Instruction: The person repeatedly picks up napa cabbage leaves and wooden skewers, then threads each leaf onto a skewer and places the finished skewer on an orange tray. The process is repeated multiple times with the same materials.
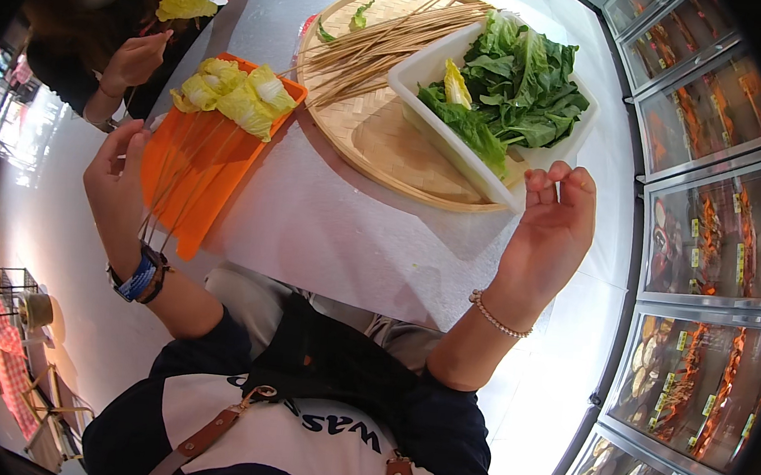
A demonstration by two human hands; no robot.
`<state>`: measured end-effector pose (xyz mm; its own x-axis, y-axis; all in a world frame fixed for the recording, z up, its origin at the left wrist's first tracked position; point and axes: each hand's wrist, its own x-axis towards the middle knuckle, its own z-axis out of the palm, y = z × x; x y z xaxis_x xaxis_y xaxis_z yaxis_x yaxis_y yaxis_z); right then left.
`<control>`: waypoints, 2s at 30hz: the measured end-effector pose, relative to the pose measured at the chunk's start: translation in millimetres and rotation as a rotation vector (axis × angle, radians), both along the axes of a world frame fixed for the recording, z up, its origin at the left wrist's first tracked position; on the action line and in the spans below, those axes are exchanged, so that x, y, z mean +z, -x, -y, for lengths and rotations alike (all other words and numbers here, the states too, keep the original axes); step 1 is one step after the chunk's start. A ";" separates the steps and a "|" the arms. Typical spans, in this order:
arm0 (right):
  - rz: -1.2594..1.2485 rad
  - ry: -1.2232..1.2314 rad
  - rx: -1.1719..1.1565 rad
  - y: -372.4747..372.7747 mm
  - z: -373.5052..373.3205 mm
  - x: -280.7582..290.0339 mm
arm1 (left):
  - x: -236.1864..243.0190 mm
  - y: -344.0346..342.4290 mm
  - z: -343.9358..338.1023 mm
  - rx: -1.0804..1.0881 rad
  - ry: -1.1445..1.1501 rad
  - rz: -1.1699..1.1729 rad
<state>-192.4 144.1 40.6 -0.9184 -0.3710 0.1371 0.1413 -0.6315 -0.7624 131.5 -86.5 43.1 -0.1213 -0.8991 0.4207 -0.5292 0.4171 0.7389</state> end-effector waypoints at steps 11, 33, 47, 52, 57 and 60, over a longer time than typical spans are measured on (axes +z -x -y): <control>-0.076 0.013 0.117 29.1 -16.4 -18.8 | -17.0 126.1 -80.0 -0.872 0.169 -0.195; -0.766 -1.054 0.110 -0.4 29.5 19.9 | -65.8 171.5 -77.7 -1.008 -0.115 -0.262; -1.382 -1.596 0.214 110.9 153.8 -41.6 | -60.2 171.1 -69.3 -0.973 -0.073 -0.371; -0.747 -1.253 0.667 120.5 132.1 -10.8 | -61.8 166.9 -63.3 -0.932 -0.071 -0.374; -0.430 -1.094 0.721 116.4 118.8 2.5 | -59.8 165.7 -62.7 -0.948 -0.099 -0.346; -0.316 -0.950 0.821 114.8 116.3 6.7 | -59.1 167.3 -65.0 -0.967 -0.091 -0.343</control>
<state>-307.3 27.9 47.3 -0.3537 -0.8785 -0.3212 -0.0398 0.3573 -0.9332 -35.8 -21.6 -16.0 -0.6960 -0.5113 0.5042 0.2483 0.4876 0.8370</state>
